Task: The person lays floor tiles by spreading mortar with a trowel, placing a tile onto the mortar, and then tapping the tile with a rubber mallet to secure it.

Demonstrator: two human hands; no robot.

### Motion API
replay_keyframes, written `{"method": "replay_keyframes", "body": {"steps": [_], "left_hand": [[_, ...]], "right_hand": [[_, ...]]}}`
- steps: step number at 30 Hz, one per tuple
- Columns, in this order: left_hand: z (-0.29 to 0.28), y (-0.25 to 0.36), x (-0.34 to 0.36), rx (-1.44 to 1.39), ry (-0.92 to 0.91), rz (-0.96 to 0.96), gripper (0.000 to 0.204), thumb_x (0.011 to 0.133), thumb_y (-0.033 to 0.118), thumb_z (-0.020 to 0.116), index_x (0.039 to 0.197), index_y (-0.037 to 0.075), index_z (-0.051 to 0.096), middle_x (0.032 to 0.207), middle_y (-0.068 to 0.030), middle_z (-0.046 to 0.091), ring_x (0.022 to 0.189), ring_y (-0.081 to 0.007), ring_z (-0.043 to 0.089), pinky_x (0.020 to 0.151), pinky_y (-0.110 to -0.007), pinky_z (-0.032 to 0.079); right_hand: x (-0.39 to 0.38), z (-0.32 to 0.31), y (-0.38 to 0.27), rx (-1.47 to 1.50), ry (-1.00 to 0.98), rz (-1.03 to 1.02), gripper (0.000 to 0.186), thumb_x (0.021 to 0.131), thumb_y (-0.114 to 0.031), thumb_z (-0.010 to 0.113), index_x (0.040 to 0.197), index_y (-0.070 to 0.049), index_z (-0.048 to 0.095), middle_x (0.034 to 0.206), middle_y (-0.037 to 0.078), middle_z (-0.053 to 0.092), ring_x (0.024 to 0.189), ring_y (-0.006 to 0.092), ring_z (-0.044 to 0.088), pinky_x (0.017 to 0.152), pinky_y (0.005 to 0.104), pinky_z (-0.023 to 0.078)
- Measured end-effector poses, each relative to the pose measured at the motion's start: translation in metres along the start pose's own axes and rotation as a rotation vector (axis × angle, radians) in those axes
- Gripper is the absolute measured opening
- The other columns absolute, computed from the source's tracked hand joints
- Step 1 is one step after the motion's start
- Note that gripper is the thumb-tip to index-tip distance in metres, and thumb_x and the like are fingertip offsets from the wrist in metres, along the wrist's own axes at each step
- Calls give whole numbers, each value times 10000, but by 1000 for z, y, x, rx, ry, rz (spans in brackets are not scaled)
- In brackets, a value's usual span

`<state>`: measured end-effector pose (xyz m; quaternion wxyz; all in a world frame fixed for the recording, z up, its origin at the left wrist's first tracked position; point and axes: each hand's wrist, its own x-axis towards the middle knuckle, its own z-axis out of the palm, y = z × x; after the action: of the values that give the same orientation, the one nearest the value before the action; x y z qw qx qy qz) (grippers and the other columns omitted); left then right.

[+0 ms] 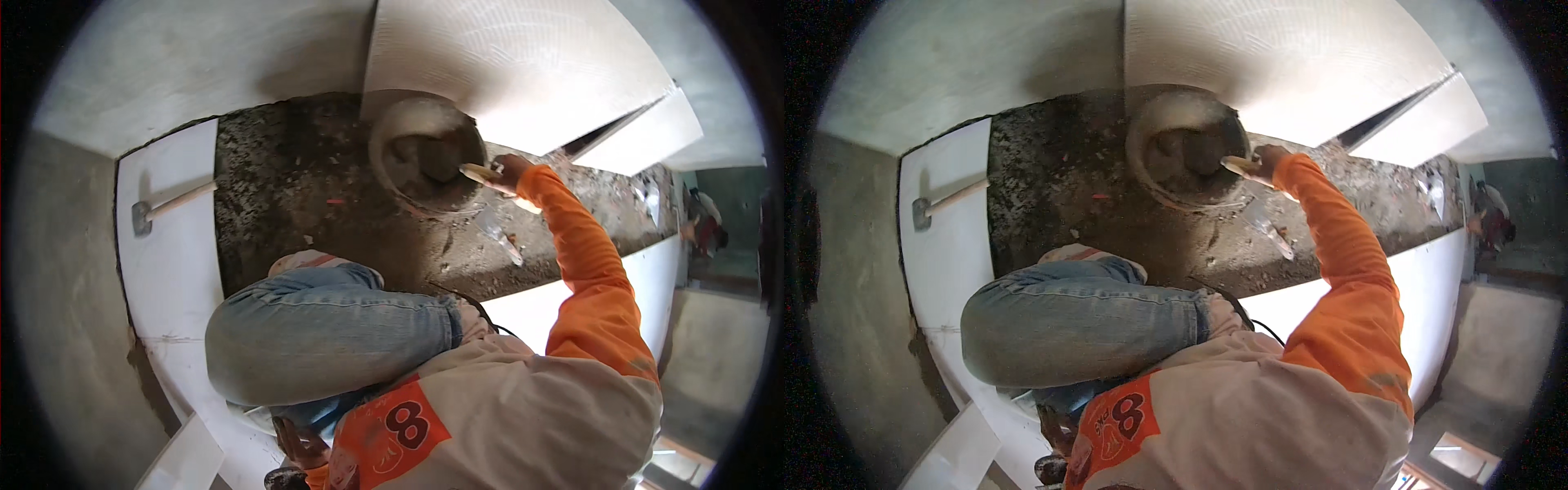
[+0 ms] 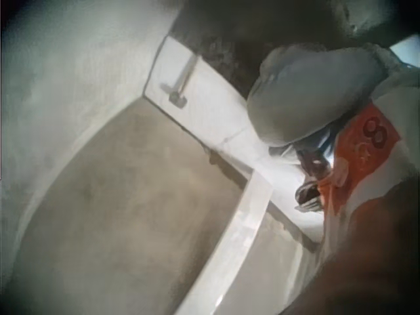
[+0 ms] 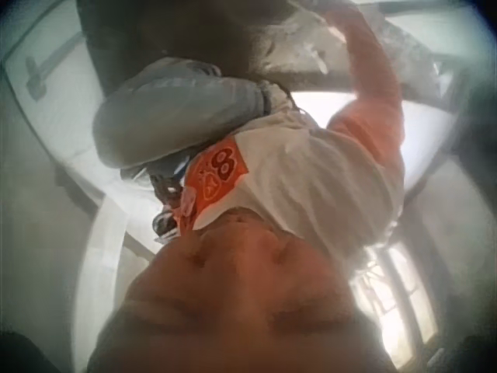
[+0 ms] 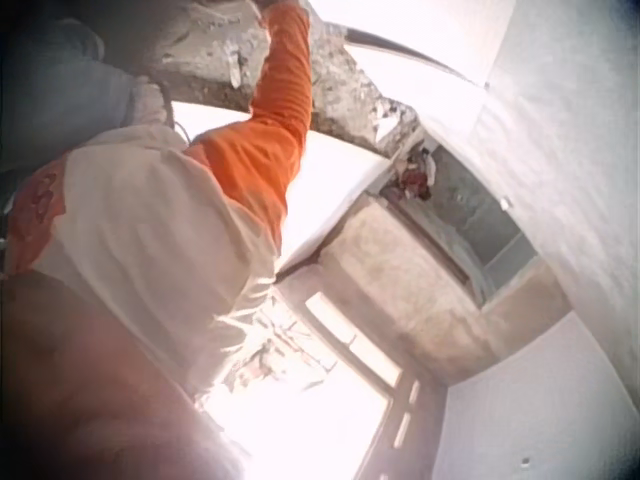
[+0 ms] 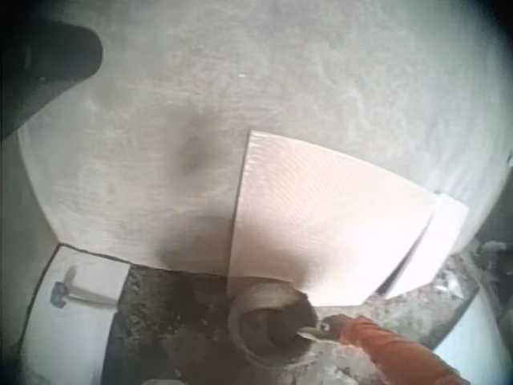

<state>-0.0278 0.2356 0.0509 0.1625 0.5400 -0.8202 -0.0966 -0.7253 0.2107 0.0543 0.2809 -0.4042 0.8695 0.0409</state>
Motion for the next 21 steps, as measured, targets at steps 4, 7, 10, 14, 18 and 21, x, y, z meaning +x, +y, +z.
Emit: {"method": "replay_keyframes", "body": {"steps": [4,7,10,14,18,21], "left_hand": [[-3,22,15,-17,-21,135,445,923,316,429,1152,-41,562,1023,-223,621,912,-354,604,801,-452,453],[-8,44,37,-120,-61,-68,450,933,336,412,1148,-29,561,868,-178,650,746,-304,614,685,-428,465],[12,30,42,-338,-232,-382,485,934,408,398,1118,-7,570,830,-184,628,702,-319,582,649,-428,439],[24,-40,62,365,-105,-112,541,882,448,471,1148,-17,542,1034,-209,578,900,-396,524,750,-485,396],[6,-18,96,68,-58,-150,510,863,323,517,1240,-20,487,1303,-215,454,1194,-443,393,1020,-511,293],[-10,1,122,68,-99,-48,461,863,234,487,1275,27,468,1335,-238,406,1223,-442,369,1021,-501,291]], "right_hand": [[-41,-2,48,5,153,56,371,798,-359,639,981,-36,628,833,169,669,738,257,657,652,367,516],[-26,15,131,853,336,288,357,847,-276,555,1111,-35,561,975,169,643,862,269,637,730,384,513],[-42,86,257,-65,456,707,372,821,-193,551,1159,-40,526,1065,198,608,993,312,596,833,418,489],[-11,188,202,-36,284,583,578,832,-82,456,1381,-170,299,1468,159,222,1343,353,231,1072,443,291],[2,197,233,-287,280,490,403,892,-167,436,1291,-122,421,1328,120,437,1216,277,422,942,382,407],[-7,210,275,-336,166,578,350,914,-244,469,1221,-84,512,1245,113,526,1145,266,500,848,387,466]]}}
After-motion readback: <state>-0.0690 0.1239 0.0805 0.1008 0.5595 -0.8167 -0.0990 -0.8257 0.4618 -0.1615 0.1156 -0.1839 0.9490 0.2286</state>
